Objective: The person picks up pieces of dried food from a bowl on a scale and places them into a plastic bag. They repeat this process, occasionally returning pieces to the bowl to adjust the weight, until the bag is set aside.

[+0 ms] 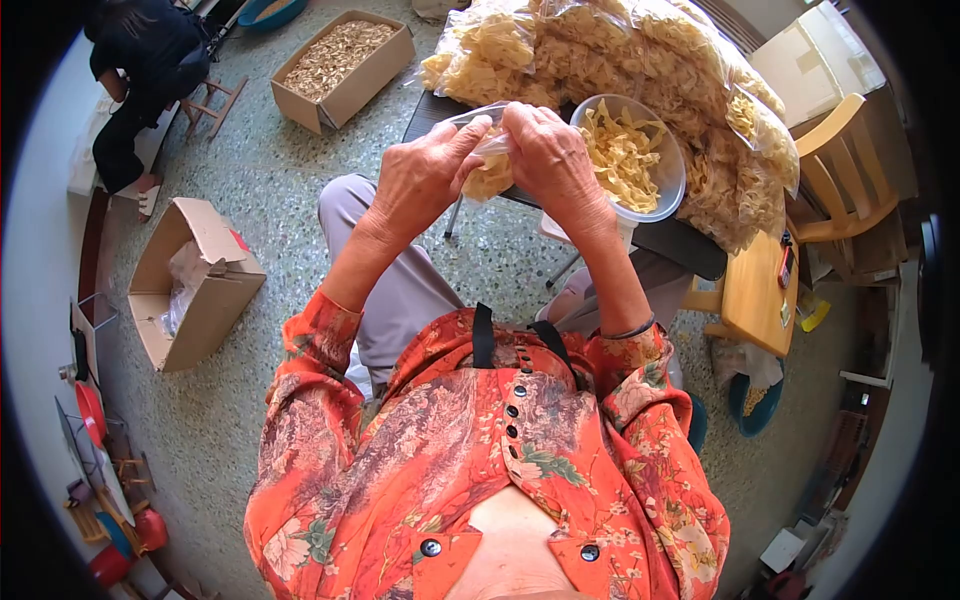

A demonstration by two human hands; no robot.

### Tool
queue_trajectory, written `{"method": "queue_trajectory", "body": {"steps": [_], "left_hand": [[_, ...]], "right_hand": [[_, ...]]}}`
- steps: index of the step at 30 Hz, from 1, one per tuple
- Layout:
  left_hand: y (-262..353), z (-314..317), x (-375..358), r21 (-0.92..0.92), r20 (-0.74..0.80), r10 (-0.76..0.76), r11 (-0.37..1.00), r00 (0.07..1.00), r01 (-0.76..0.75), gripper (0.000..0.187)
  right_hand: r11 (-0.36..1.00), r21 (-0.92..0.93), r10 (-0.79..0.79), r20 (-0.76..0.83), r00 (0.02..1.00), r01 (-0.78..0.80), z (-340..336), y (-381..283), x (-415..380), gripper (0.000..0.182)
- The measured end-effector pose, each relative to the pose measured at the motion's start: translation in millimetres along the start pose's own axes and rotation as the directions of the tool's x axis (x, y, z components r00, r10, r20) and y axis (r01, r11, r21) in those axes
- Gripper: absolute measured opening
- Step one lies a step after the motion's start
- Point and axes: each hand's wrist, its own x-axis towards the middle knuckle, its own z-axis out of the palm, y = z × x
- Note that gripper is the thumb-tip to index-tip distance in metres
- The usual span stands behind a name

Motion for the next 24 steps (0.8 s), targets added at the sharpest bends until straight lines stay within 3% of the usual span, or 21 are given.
{"method": "queue_trajectory", "body": {"steps": [2, 5, 8, 12, 15, 17, 18, 21, 24], "left_hand": [[3.2, -3.7, 2.6, 0.059, 0.05, -0.078, 0.995, 0.996, 0.075, 0.041], [5.6, -4.9, 4.5, 0.056, 0.043, -0.047, 0.997, 0.998, 0.044, 0.035], [8.5, -1.1, 8.5, 0.09, 0.061, 0.035, 0.995, 0.998, -0.04, 0.036], [7.9, 9.6, 9.4, 0.128, 0.115, 0.005, 0.992, 0.993, -0.02, 0.04], [5.7, 14.2, 7.8, 0.137, 0.154, 0.033, 0.989, 0.988, -0.054, 0.049], [8.4, 18.2, 6.8, 0.101, 0.166, -0.007, 0.995, 0.986, -0.01, 0.052], [9.4, 20.0, 6.8, 0.101, 0.168, -0.003, 0.995, 0.986, -0.014, 0.052], [17.3, 18.1, 8.2, 0.161, 0.07, -0.071, 0.985, 0.995, 0.059, 0.05], [20.7, 19.9, 9.5, 0.254, -0.083, -0.104, 0.959, 0.991, 0.122, 0.035]], "right_hand": [[0.999, 0.049, -0.002, -0.052, 0.999, 0.005, 1.0, -1.4, -1.6, 0.015], [0.989, 0.139, 0.066, -0.049, 0.997, -0.059, -2.4, -8.1, -2.8, 0.021], [0.987, 0.151, 0.07, -0.049, 0.996, -0.062, -1.6, -10.8, -3.9, 0.026], [0.982, 0.177, 0.069, -0.042, 0.997, -0.06, -1.3, -12.0, -6.4, 0.03], [0.968, 0.236, 0.1, -0.065, 0.993, -0.082, -1.2, -12.8, -8.1, 0.028], [0.961, 0.25, 0.149, -0.108, 0.983, -0.118, 1.1, -12.8, -7.5, 0.01], [0.961, 0.249, 0.152, -0.11, 0.982, -0.121, 1.4, -12.7, -7.6, 0.01], [0.948, 0.303, 0.147, -0.157, 0.977, -0.094, 1.5, -18.5, -6.6, 0.011], [0.92, 0.392, 0.112, -0.203, 0.973, -0.024, 3.0, -24.9, -4.9, 0.017]]}}
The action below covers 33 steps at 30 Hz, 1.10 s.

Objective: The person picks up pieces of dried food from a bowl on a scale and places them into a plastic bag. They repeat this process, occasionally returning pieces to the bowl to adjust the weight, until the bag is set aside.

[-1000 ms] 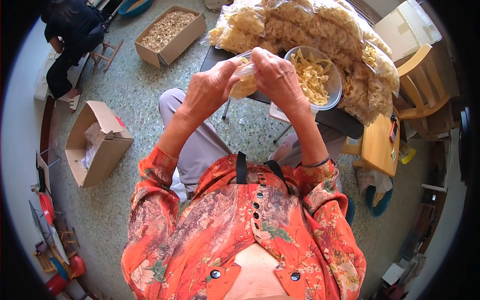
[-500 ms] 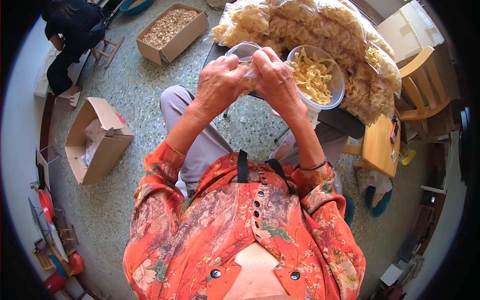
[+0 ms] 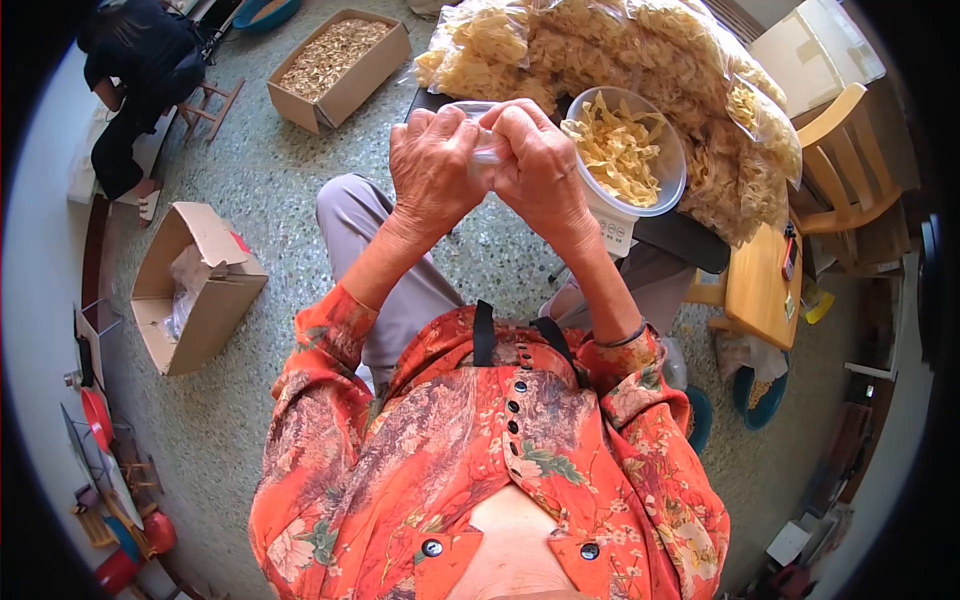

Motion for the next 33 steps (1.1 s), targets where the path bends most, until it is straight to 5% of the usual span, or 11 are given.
{"method": "queue_trajectory", "body": {"steps": [4, 7, 11, 12, 15, 16, 19, 23, 33], "left_hand": [[-10.0, -3.7, 1.6, 0.031, -0.094, 0.081, 0.996, 0.992, -0.078, 0.018], [-15.8, 1.8, -5.6, 0.07, -0.077, 0.139, 0.988, 0.987, -0.134, 0.023], [-21.8, 19.1, -17.4, 0.041, -0.049, 0.166, 0.986, 0.985, -0.164, 0.029], [-21.6, 20.7, -19.2, 0.052, -0.057, 0.178, 0.983, 0.982, -0.175, 0.029], [-20.4, 23.2, -21.8, 0.059, -0.058, 0.199, 0.979, 0.978, -0.196, 0.028], [-20.4, 24.0, -23.0, 0.027, -0.052, 0.201, 0.979, 0.978, -0.2, 0.029], [-20.8, 23.4, -24.1, 0.031, -0.027, 0.219, 0.975, 0.975, -0.218, 0.032], [-14.7, 19.9, -22.0, 0.063, 0.04, 0.211, 0.975, 0.977, -0.213, 0.035], [-32.6, 24.7, -15.7, -0.044, 0.164, 0.273, 0.962, 0.948, -0.27, 0.039]], "right_hand": [[0.998, -0.024, -0.056, -0.051, 0.997, 0.055, 3.1, -9.1, -7.6, 0.014], [0.996, -0.081, -0.024, -0.04, 0.999, 0.021, -3.2, -13.8, -15.5, 0.021], [0.962, -0.152, 0.197, -0.194, 0.961, -0.228, 4.4, -13.8, -16.8, 0.039], [0.933, -0.322, 0.101, -0.193, 0.976, -0.16, 1.9, -13.9, -13.2, 0.049], [0.89, -0.372, 0.242, -0.099, 0.965, -0.261, 7.1, -7.0, -9.5, 0.054], [0.873, -0.389, 0.289, -0.076, 0.954, -0.295, 8.6, -5.3, -7.6, 0.041], [0.94, -0.24, 0.235, -0.055, 0.97, -0.241, 14.7, 12.6, -10.4, 0.026], [0.978, -0.173, 0.097, -0.119, 0.988, -0.117, 18.0, 18.2, -5.7, 0.029], [0.975, -0.096, 0.186, -0.141, 0.972, -0.201, 24.6, 21.2, -2.9, 0.027]]}}
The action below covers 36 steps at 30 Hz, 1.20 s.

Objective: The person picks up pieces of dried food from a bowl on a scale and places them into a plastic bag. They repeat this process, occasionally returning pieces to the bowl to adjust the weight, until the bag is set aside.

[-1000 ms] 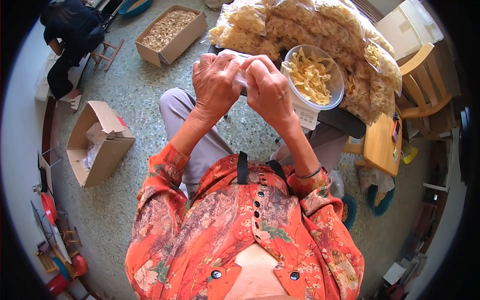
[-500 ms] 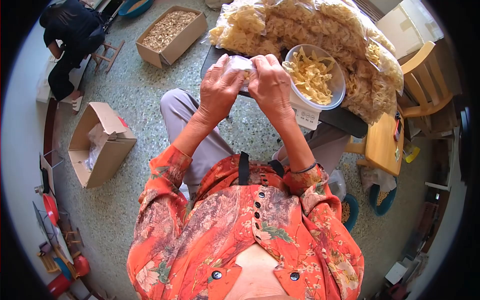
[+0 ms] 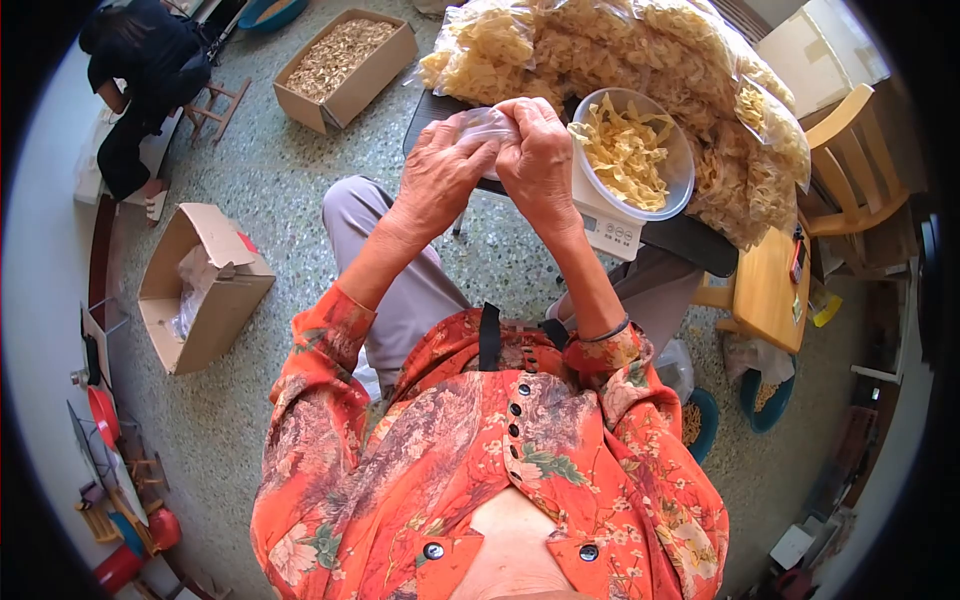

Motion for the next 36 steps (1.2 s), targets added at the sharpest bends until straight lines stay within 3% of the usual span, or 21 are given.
{"method": "queue_trajectory", "body": {"steps": [6, 16, 20, 24, 26, 28, 30, 31, 32, 34, 35, 36], "left_hand": [[-4.2, -8.8, -5.9, -0.046, -0.053, 0.064, 0.997, 0.997, -0.066, 0.042], [-2.2, -2.6, -5.6, -0.02, 0.02, -0.031, 0.999, 0.999, 0.032, 0.047], [1.7, -2.7, 1.2, 0.125, 0.135, -0.086, 0.99, 0.987, 0.07, 0.05], [-0.4, -0.9, 4.8, 0.143, 0.144, -0.101, 0.986, 0.984, 0.081, 0.051], [-6.3, -9.0, 5.3, 0.033, 0.111, -0.034, 0.999, 0.993, 0.031, 0.053], [-11.4, -21.4, 5.7, 0.061, 0.123, -0.026, 0.998, 0.992, 0.018, 0.049], [-13.4, -35.4, 7.6, -0.142, 0.126, -0.011, 0.989, 0.992, 0.029, 0.047], [-12.4, -47.6, 12.7, -0.139, 0.114, 0.003, 0.99, 0.994, 0.013, 0.036], [-13.3, -57.9, 16.8, -0.134, 0.113, -0.008, 0.991, 0.994, 0.023, 0.036], [-18.2, -69.5, 23.8, -0.122, 0.228, -0.024, 0.991, 0.973, 0.053, 0.031], [-23.8, -67.6, 25.0, -0.161, 0.089, 0.031, 0.987, 0.996, -0.016, 0.015], [-27.6, -69.3, 26.3, -0.156, 0.087, 0.025, 0.988, 0.996, -0.011, 0.015]], "right_hand": [[0.999, -0.051, -0.001, -0.044, 0.999, -0.002, 1.2, -0.3, -1.5, 0.029], [1.0, 0.011, -0.009, -0.009, 1.0, 0.009, 6.3, -6.7, -6.6, 0.026], [0.999, 0.039, -0.013, -0.011, 1.0, 0.013, 12.7, -6.1, -6.0, 0.025], [1.0, -0.001, -0.025, -0.004, 1.0, 0.025, 9.9, -2.3, -4.9, 0.026], [0.999, -0.033, -0.028, 0.001, 1.0, 0.028, 4.3, -3.7, -2.7, 0.026], [0.999, 0.001, -0.042, -0.034, 0.999, 0.042, -0.3, -4.7, 1.8, 0.028], [1.0, 0.001, 0.018, -0.012, 1.0, -0.018, -6.2, -6.7, 5.9, 0.027], [0.996, 0.026, 0.081, 0.011, 0.997, -0.081, -10.0, -8.2, 10.0, 0.024], [0.994, 0.034, 0.103, 0.025, 0.994, -0.103, -12.0, -7.0, 13.7, 0.023], [0.989, 0.02, 0.146, 0.047, 0.988, -0.147, -14.3, -5.8, 21.4, 0.021], [0.995, 0.03, 0.097, 0.015, 0.995, -0.097, -15.3, -5.9, 24.6, 0.017], [0.995, 0.033, 0.091, 0.019, 0.996, -0.092, -16.9, -6.6, 26.4, 0.017]]}}
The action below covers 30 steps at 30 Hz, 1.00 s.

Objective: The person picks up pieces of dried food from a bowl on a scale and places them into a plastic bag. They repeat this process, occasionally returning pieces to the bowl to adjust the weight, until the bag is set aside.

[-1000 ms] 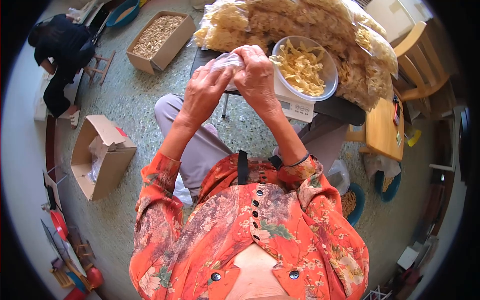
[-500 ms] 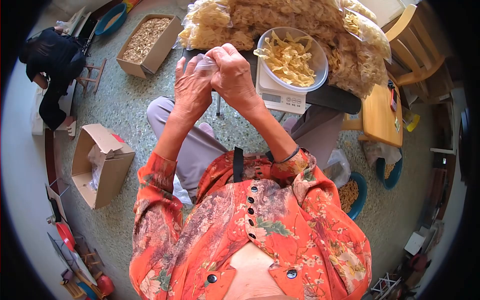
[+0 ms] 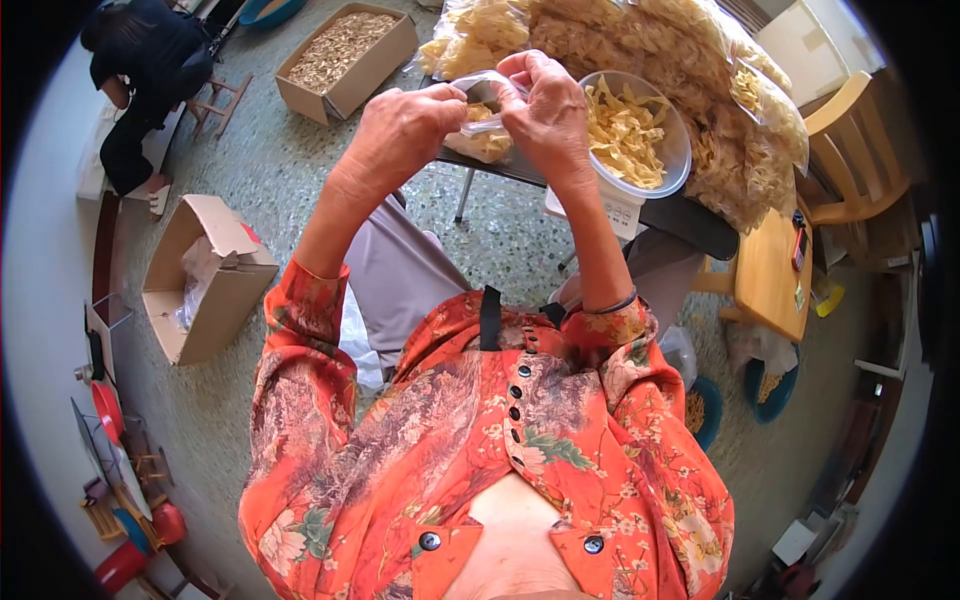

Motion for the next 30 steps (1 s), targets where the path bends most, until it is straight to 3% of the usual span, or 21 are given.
{"method": "queue_trajectory", "body": {"steps": [2, 4, 7, 11, 14, 16, 18, 22, 26, 30], "left_hand": [[-1.0, -13.2, 6.0, 0.05, 0.058, -0.008, 0.999, 0.998, 0.005, 0.004], [3.7, -24.1, 9.1, 0.041, 0.026, -0.029, 0.999, 0.999, 0.028, 0.005], [2.7, -30.9, 11.6, -0.045, -0.018, -0.031, 0.999, 0.999, 0.03, 0.007], [-4.8, -29.8, 11.7, -0.177, -0.04, -0.031, 0.984, 0.999, 0.023, 0.012], [4.6, -30.2, 7.2, -0.019, 0.024, -0.064, 0.998, 0.998, 0.064, 0.014], [3.6, -32.0, 8.9, -0.091, -0.015, -0.044, 0.995, 0.999, 0.043, 0.012], [-1.7, -28.8, 8.8, -0.396, -0.027, -0.038, 0.918, 0.999, 0.024, 0.009], [-9.0, -15.5, 7.0, -0.384, 0.008, -0.086, 0.92, 0.996, 0.082, 0.011], [4.3, -21.4, 7.5, -0.514, -0.096, -0.133, 0.855, 0.986, 0.065, 0.014], [4.5, -10.2, 1.9, -0.444, -0.09, -0.172, 0.889, 0.981, 0.115, 0.014]], "right_hand": [[0.997, -0.012, 0.072, 0.063, 0.995, -0.071, -4.0, -5.5, 4.4, 0.014], [0.999, -0.015, 0.051, 0.046, 0.998, -0.05, -1.0, 0.0, 8.0, 0.012], [0.987, -0.135, -0.091, -0.018, 0.996, 0.088, -4.6, 4.1, 13.7, 0.013], [0.978, -0.177, -0.118, -0.037, 0.992, 0.11, -6.1, 3.5, 18.2, 0.014], [0.973, -0.194, -0.129, -0.007, 0.992, 0.125, -7.2, 3.2, 20.8, 0.018], [0.999, -0.015, -0.031, -0.026, 0.999, 0.031, -6.0, 2.6, 19.9, 0.015], [0.999, 0.036, 0.029, -0.01, 1.0, -0.029, -4.7, 7.2, 20.9, 0.015], [0.994, 0.064, 0.09, 0.043, 0.995, -0.093, -4.8, 7.1, 19.3, 0.013], [0.989, 0.092, 0.114, -0.003, 0.994, -0.113, -10.0, -3.5, 21.2, 0.012], [0.999, -0.038, 0.03, -0.06, 0.998, -0.032, -7.9, -2.6, 19.2, 0.009]]}}
